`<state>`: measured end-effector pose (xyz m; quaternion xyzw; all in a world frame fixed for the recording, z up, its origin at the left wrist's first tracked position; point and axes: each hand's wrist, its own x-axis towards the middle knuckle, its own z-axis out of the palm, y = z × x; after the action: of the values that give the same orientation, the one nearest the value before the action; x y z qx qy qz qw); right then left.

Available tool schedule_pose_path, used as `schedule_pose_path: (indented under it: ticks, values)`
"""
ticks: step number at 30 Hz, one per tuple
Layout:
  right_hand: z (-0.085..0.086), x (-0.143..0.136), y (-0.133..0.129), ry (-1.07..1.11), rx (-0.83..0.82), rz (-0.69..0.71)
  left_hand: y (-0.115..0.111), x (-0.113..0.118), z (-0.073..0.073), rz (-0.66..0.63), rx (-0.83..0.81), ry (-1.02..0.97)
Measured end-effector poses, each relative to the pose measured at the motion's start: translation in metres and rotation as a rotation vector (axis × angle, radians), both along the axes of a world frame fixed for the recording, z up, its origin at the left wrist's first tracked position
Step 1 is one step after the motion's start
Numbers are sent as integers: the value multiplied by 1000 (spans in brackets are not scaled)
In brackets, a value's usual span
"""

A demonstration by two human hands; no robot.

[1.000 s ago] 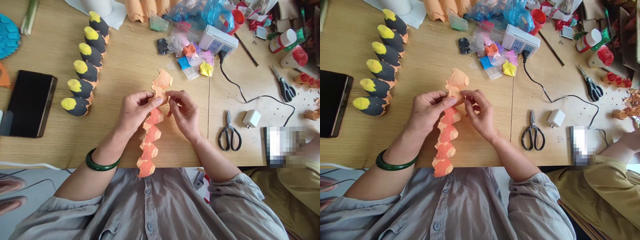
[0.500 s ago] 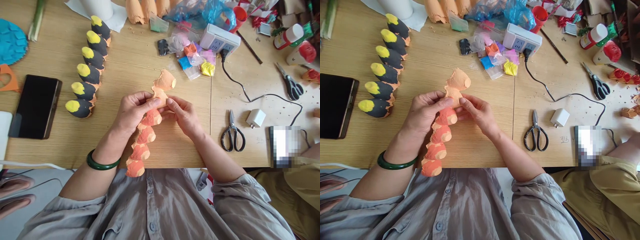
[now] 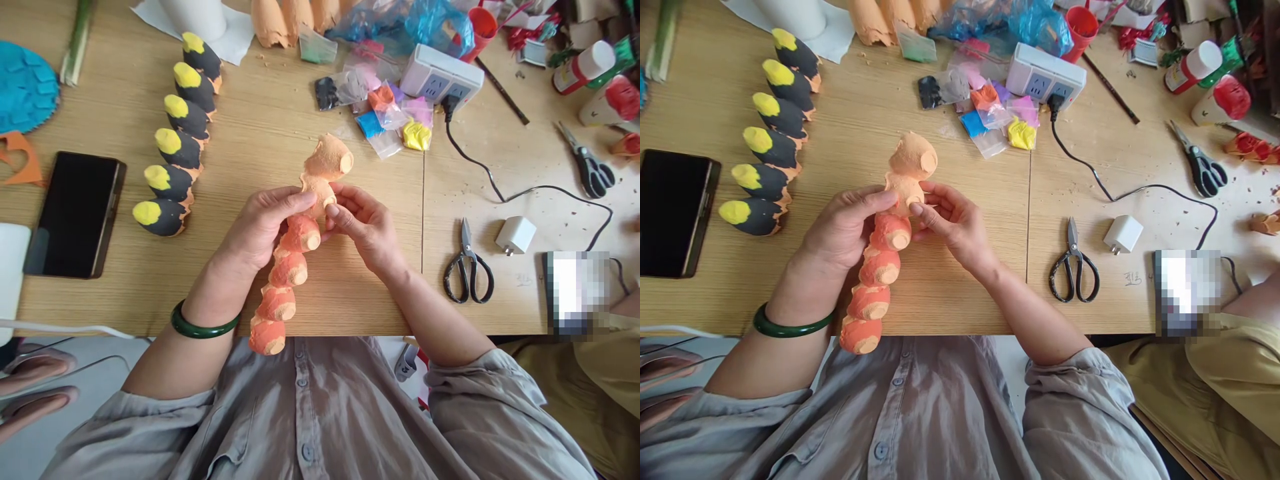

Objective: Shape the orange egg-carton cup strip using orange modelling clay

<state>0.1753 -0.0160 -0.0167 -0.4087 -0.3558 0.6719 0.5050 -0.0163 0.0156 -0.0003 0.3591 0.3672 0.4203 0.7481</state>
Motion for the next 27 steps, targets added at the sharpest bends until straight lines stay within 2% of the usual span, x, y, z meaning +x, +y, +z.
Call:
schedule_pose_path:
  ticks: [3, 8, 14, 19, 23, 27]
  values:
    - [-4, -1, -1, -12, 20, 19, 0, -2, -1, -21, -49, -28]
    - [-10, -4, -3, -20, 50, 37, 1, -7, -2, 6, -93, 52]
    - [-13, -9, -6, -29, 36, 27, 0, -2, 3, 25, -103, 19]
    - [-8, -12, -5, -31, 6, -9, -2, 1, 3, 9, -59, -5]
    - [-2, -12, -4, 34, -18, -45, 0, -3, 0, -64, -72, -6]
    - [0, -11, -2, 54, -38, -39, 4, -8, -2, -93, -13, 20]
